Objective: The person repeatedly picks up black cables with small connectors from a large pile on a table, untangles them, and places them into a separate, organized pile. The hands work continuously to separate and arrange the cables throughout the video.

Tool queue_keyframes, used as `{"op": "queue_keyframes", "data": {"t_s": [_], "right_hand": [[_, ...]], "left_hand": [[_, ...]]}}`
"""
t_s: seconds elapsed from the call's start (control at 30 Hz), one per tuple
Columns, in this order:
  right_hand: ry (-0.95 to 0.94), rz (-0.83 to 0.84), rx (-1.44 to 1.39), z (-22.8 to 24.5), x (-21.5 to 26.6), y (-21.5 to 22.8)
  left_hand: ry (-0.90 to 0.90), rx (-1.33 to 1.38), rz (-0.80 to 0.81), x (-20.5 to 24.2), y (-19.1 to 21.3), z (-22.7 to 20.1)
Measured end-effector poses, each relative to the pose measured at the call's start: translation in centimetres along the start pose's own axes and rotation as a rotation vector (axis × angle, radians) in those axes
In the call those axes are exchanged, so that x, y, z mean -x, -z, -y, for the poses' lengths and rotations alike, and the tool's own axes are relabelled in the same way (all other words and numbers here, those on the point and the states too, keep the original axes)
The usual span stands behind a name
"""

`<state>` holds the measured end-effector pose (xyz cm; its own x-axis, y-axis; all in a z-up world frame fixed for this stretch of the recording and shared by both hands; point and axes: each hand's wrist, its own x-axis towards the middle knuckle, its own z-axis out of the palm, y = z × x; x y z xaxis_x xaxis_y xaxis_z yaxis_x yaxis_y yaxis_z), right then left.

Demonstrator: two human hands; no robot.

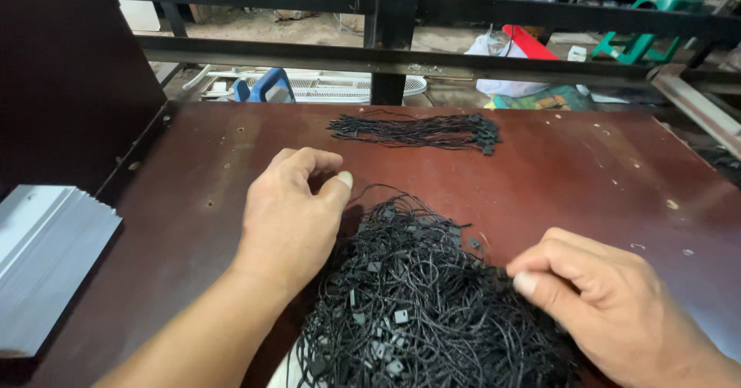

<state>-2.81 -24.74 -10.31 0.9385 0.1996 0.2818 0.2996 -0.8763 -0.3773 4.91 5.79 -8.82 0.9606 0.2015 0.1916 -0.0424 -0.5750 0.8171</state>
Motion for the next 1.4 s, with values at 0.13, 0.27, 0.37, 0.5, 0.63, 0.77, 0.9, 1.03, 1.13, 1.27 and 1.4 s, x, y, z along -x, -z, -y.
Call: {"op": "queue_keyframes", "data": {"t_s": [0.13,0.27,0.37,0.5,0.63,0.77,0.9,1.03,1.13,1.27,1.4], "right_hand": [[-0.044,-0.02,-0.009,1.4,-0.3,0.2],[-0.072,-0.187,-0.015,1.8,0.3,0.2],[-0.306,-0.163,0.15,2.9,-0.3,0.3],[-0.447,-0.046,0.068,3.1,-0.9,0.9],[-0.215,0.028,-0.061,1.0,0.8,1.2],[-0.288,0.019,0.119,0.1,0.7,0.9],[-0.551,0.147,0.306,-0.8,-0.1,0.9],[-0.202,-0.057,0.034,-4.7,1.5,-0.7],[-0.484,-0.181,-0.033,-2.3,1.4,-0.8],[-0.352,-0.314,-0.124,-3.9,2.1,-1.9],[-0.59,-0.28,-0.143,-0.1,1.2,-0.2]], "left_hand": [[0.031,-0.011,0.026,0.2,0.2,-0.6],[0.05,0.011,0.009,0.3,0.4,-0.7],[0.078,0.061,0.024,0.3,0.9,-1.0],[-0.027,0.065,-0.009,-0.1,0.7,0.4],[-0.003,0.117,-0.014,-0.2,0.1,1.4],[-0.118,0.198,-0.098,-0.8,-0.7,2.2],[-0.091,0.15,-0.028,-0.3,-0.4,1.9],[0.035,0.119,0.058,0.2,0.5,0.6],[0.017,0.097,0.047,-0.1,0.1,1.2],[-0.12,0.169,-0.073,0.1,-0.3,2.2],[-0.007,0.113,-0.042,0.5,0.4,0.7]]}}
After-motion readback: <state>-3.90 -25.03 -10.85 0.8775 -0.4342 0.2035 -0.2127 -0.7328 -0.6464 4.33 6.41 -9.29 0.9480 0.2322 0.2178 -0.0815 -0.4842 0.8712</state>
